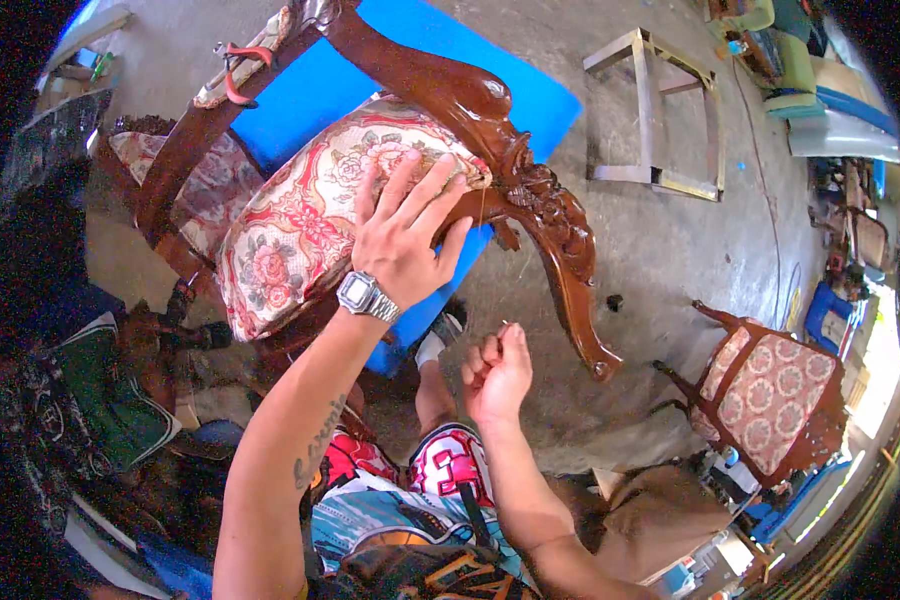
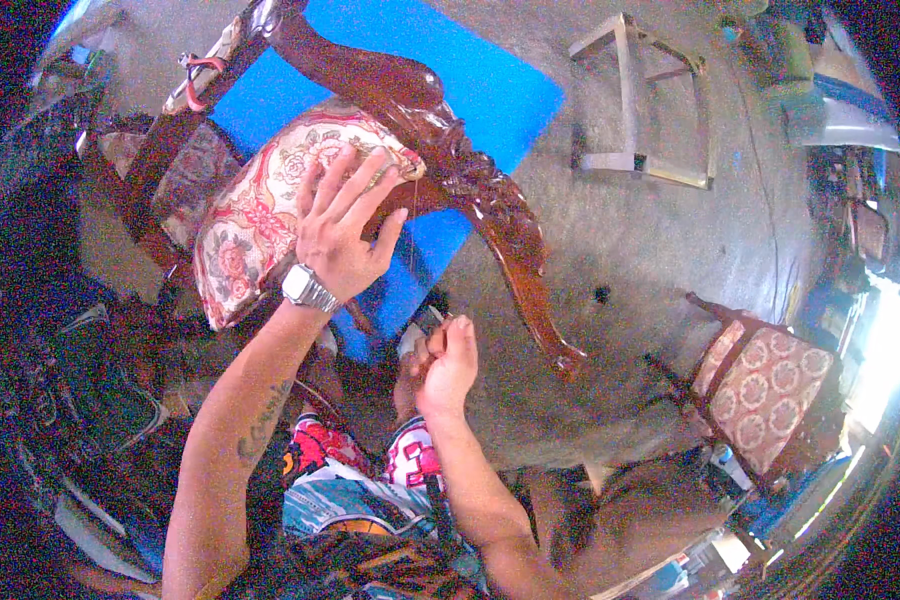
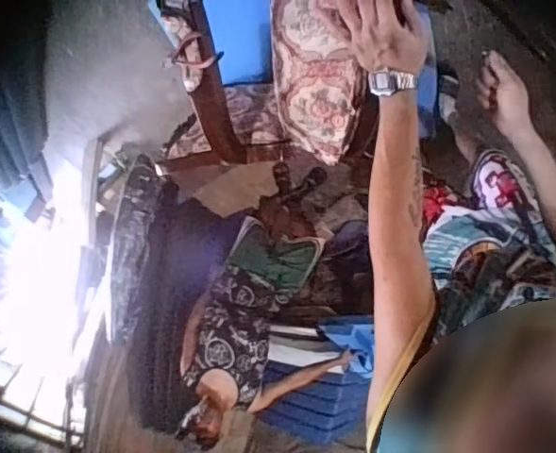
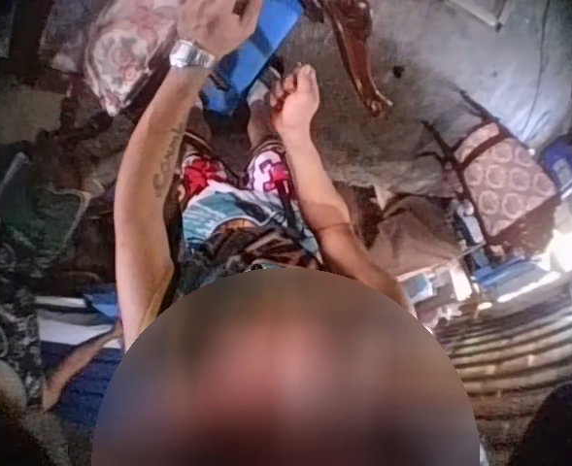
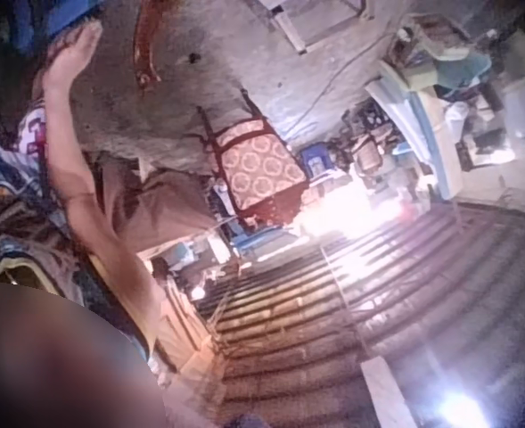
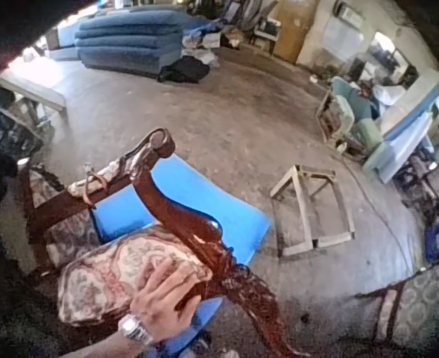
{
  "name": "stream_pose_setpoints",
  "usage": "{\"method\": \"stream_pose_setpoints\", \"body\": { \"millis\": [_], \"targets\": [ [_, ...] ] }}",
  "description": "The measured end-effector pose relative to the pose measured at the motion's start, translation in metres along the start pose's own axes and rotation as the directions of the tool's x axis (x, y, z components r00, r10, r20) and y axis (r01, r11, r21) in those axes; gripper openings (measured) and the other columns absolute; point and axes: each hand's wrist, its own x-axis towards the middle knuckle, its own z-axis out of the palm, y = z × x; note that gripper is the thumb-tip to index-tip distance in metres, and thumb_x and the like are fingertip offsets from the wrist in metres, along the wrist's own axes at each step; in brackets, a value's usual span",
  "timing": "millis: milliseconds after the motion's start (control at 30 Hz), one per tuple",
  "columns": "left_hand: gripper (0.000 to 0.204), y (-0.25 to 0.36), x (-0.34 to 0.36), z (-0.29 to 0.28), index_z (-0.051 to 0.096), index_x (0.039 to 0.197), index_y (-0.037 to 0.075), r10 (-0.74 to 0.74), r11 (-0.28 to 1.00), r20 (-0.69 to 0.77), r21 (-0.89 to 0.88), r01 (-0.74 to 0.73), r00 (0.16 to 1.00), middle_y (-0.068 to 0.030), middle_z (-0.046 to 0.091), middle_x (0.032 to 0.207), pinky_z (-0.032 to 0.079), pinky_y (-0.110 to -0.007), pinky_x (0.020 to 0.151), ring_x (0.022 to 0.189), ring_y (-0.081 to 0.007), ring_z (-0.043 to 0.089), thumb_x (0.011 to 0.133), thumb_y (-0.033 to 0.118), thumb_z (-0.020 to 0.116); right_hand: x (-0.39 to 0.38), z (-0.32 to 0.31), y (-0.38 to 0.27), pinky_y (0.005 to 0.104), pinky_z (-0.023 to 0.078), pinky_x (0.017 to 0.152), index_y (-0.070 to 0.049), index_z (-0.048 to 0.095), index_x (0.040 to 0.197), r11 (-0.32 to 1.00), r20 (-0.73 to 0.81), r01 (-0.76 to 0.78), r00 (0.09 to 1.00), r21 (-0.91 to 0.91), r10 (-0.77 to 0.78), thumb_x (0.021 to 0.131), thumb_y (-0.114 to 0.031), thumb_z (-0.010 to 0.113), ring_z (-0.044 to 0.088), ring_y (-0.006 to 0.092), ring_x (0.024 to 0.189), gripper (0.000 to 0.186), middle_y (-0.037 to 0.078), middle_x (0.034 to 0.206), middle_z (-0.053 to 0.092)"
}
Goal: The person uses a needle and thread to sew the edge of floral upholstery fabric onto the wooden frame of a chair, pulling the thread tight after each stitch.
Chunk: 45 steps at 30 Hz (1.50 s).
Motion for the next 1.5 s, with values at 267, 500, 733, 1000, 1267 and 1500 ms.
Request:
{"method": "stream_pose_setpoints", "body": {
  "millis": [267,500,733,1000,1267,1500],
  "targets": [
    [0.041,0.017,-0.025,-0.007,0.06,0.121,0.008,-0.119,0.979,-0.09,-0.175,0.102,0.989,-0.0094,0.056,0.126,0.031,-0.046,0.106,0.119,-0.0301,0.049,0.082,0.019,0.066,0.006,-0.003,0.016,0.0253,0.025,0.04,-0.016,0.047,0.084,0.988,-0.07,-0.149,0.986,0.043,0.152,0.101,-0.031,0.042,0.028,0.0093,0.046,0.023,-0.004,0.06,0.034],
    [0.042,0.063,-0.039,-0.001,0.063,0.096,0.004,-0.531,-0.317,0.769,-0.571,0.757,0.357,-0.0025,0.057,0.072,0.047,-0.026,0.055,0.054,-0.0131,0.053,0.096,0.043,0.048,0.014,-0.02,0.038,0.0245,0.024,0.039,-0.017,0.044,0.085,0.965,0.122,-0.175,0.981,0.197,0.153,0.1,-0.035,0.042,0.032,0.0097,0.045,0.023,-0.004,0.06,0.04],
    [0.046,0.074,-0.066,0.011,0.038,0.057,0.019,-0.536,-0.439,0.832,-0.421,0.794,0.144,0.0069,0.034,0.047,0.02,-0.026,0.032,0.035,-0.0073,0.027,0.094,0.042,0.054,0.017,-0.015,0.048,0.0266,0.031,0.038,-0.015,0.044,0.083,0.988,-0.218,-0.047,0.973,0.15,0.079,0.099,-0.031,0.045,0.037,0.0117,0.045,0.022,-0.003,0.061,0.038],
    [0.034,0.06,-0.083,0.0,0.064,0.086,0.003,-0.524,0.281,0.632,-0.505,0.816,0.571,-0.0065,0.058,0.073,0.045,-0.031,0.067,0.072,-0.0179,0.056,0.096,0.032,0.05,0.007,-0.029,0.022,0.0257,0.022,0.039,-0.016,0.045,0.078,0.996,-0.117,-0.052,0.991,0.07,0.06,0.101,-0.03,0.041,0.026,0.0102,0.044,0.027,-0.004,0.056,0.031],
    [0.015,-0.008,0.002,-0.043,0.07,0.089,0.008,-0.198,0.975,-0.199,-0.138,0.172,0.96,-0.0067,0.064,0.085,0.047,-0.038,0.074,0.081,-0.0262,0.06,0.075,0.014,0.074,0.005,-0.026,0.018,0.0258,0.018,0.041,-0.017,0.042,0.079,0.997,-0.072,-0.077,0.995,-0.028,0.074,0.1,-0.032,0.044,0.021,0.0092,0.047,0.026,-0.005,0.059,0.027],
    [0.011,-0.024,0.009,-0.021,0.071,0.083,0.009,0.002,0.989,-0.073,-0.145,-0.012,0.997,-0.0052,0.064,0.086,0.051,-0.036,0.073,0.08,-0.024,0.061,0.076,0.017,0.073,0.01,-0.038,0.014,0.0253,0.017,0.04,-0.015,0.045,0.082,0.998,0.037,-0.043,0.998,-0.037,0.045,0.1,-0.033,0.044,0.021,0.0086,0.046,0.025,-0.004,0.058,0.028]
  ]
}}
